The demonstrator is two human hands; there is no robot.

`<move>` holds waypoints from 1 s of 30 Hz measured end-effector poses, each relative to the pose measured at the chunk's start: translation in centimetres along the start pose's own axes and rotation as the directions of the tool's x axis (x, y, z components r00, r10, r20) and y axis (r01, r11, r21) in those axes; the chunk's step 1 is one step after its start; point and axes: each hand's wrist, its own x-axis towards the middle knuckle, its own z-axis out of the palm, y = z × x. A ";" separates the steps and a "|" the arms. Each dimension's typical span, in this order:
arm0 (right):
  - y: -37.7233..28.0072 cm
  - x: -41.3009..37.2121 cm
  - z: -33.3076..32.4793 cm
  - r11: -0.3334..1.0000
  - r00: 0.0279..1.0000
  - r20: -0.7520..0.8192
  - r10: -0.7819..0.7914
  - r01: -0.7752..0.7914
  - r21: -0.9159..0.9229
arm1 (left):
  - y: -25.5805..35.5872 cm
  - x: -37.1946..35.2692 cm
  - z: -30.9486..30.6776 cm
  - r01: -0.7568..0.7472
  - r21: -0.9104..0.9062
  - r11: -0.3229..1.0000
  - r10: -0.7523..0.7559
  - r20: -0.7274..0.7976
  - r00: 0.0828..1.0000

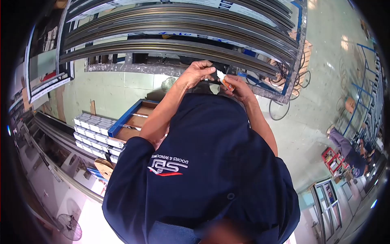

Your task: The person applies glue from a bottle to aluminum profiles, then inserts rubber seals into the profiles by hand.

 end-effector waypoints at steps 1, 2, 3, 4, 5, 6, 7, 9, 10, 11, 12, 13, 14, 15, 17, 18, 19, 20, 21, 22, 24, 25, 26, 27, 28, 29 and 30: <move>0.4 0.1 -0.2 0.998 0.999 0.034 0.015 -0.017 0.067 | -0.3 0.1 -0.6 -0.010 0.039 0.999 0.009 0.031 0.999; 0.8 0.1 -0.5 0.987 0.999 0.046 0.021 -0.028 0.156 | -0.5 0.4 -1.0 -0.001 0.064 0.998 -0.002 0.051 0.999; 1.2 0.2 -0.6 0.979 0.997 0.076 0.016 -0.031 0.202 | -0.3 0.3 -0.6 0.009 -0.008 1.000 -0.008 0.048 0.999; 1.6 0.3 -0.7 0.968 0.994 0.108 0.008 -0.035 0.250 | -0.3 0.2 -0.1 0.020 -0.077 0.997 -0.017 0.044 0.999; 2.0 0.4 -0.8 0.954 0.990 0.141 -0.004 -0.039 0.297 | -0.2 0.0 0.4 0.030 -0.145 0.989 -0.025 0.038 0.999; 2.2 0.5 -0.7 0.953 0.990 0.140 -0.030 -0.014 0.302 | 0.1 -0.2 0.7 0.052 -0.171 0.984 -0.046 0.035 0.998; 2.2 0.5 -0.6 0.948 0.987 0.160 -0.028 -0.025 0.318 | 0.3 -0.4 1.0 0.072 -0.199 0.977 -0.067 0.031 0.997; 2.1 0.6 -0.8 0.938 0.979 0.203 -0.024 -0.048 0.343 | 0.2 -0.5 0.9 0.093 -0.250 0.964 -0.089 0.027 0.996; 2.4 0.9 -1.3 0.927 0.970 0.241 -0.034 -0.059 0.370 | 0.0 -0.5 0.8 0.096 -0.274 0.957 -0.092 0.027 0.995; 2.6 1.2 -1.5 0.931 0.966 0.253 -0.047 -0.049 0.362 | -0.2 -0.5 0.6 0.098 -0.298 0.949 -0.094 0.027 0.995; 2.7 1.4 -1.6 0.935 0.962 0.266 -0.061 -0.039 0.352 | 0.0 -0.6 0.7 0.098 -0.300 0.949 -0.101 0.008 0.995; 2.8 1.5 -1.6 0.939 0.957 0.280 -0.072 -0.029 0.341 | 0.3 -0.8 0.7 0.097 -0.303 0.948 -0.106 -0.012 0.994; 2.9 1.6 -1.5 0.951 0.957 0.279 -0.083 -0.007 0.309 | 0.5 -1.0 0.7 0.095 -0.306 0.947 -0.111 -0.032 0.993; 2.8 1.6 -1.3 0.961 0.956 0.279 -0.093 0.014 0.275 | 0.8 -1.2 0.7 0.119 -0.270 0.956 -0.133 -0.034 0.991; 2.9 1.6 -0.9 0.968 0.960 0.251 -0.122 0.059 0.246 | 1.3 -1.3 0.6 0.161 -0.200 0.966 -0.172 -0.039 0.984; 3.2 1.5 -0.6 0.964 0.965 0.223 -0.140 0.081 0.252 | 1.1 -1.2 0.6 0.148 -0.181 0.972 -0.156 -0.031 0.987; 3.5 1.4 -0.4 0.961 0.968 0.196 -0.156 0.103 0.257 | 0.9 -1.0 0.6 0.134 -0.162 0.978 -0.140 -0.024 0.990; 3.9 1.6 -0.7 0.940 0.961 0.244 -0.131 0.042 0.340 | 0.7 -0.9 0.6 0.119 -0.142 0.983 -0.122 -0.017 0.992; 4.1 1.8 -0.9 0.909 0.949 0.293 -0.114 -0.019 0.416 | 0.8 -0.9 0.8 0.098 -0.158 0.983 -0.101 -0.008 0.995; 4.3 1.9 -1.2 0.870 0.935 0.340 -0.100 -0.084 0.486 | 0.9 -0.9 0.9 0.079 -0.175 0.981 -0.080 0.002 0.997; 4.9 1.7 -1.0 0.840 0.919 0.373 -0.131 -0.096 0.534 | 1.2 -1.3 1.4 0.061 -0.190 0.980 -0.057 0.029 0.998; 4.9 1.6 -0.7 0.826 0.909 0.390 -0.148 -0.103 0.554 | 1.7 -1.4 1.8 0.058 -0.186 0.981 -0.050 0.048 0.998; 4.7 1.6 -0.5 0.839 0.890 0.406 -0.206 -0.052 0.541 | 2.1 -1.3 2.0 0.051 -0.183 0.982 -0.039 0.066 0.997; 4.6 1.4 -0.2 0.847 0.868 0.422 -0.262 -0.002 0.531 | 2.0 -1.3 1.9 0.040 -0.221 0.975 -0.025 0.070 0.997; 4.5 1.3 -0.1 0.852 0.842 0.437 -0.316 0.049 0.522 | 1.6 -1.2 1.8 0.030 -0.260 0.965 -0.011 0.074 0.997; 4.4 1.3 -0.2 0.854 0.842 0.426 -0.331 0.075 0.515 | 1.3 -1.1 1.6 0.022 -0.298 0.954 0.002 0.079 0.997; 4.5 1.2 -0.2 0.854 0.842 0.412 -0.347 0.102 0.511 | 1.3 -1.3 1.8 0.021 -0.280 0.960 0.003 0.084 0.996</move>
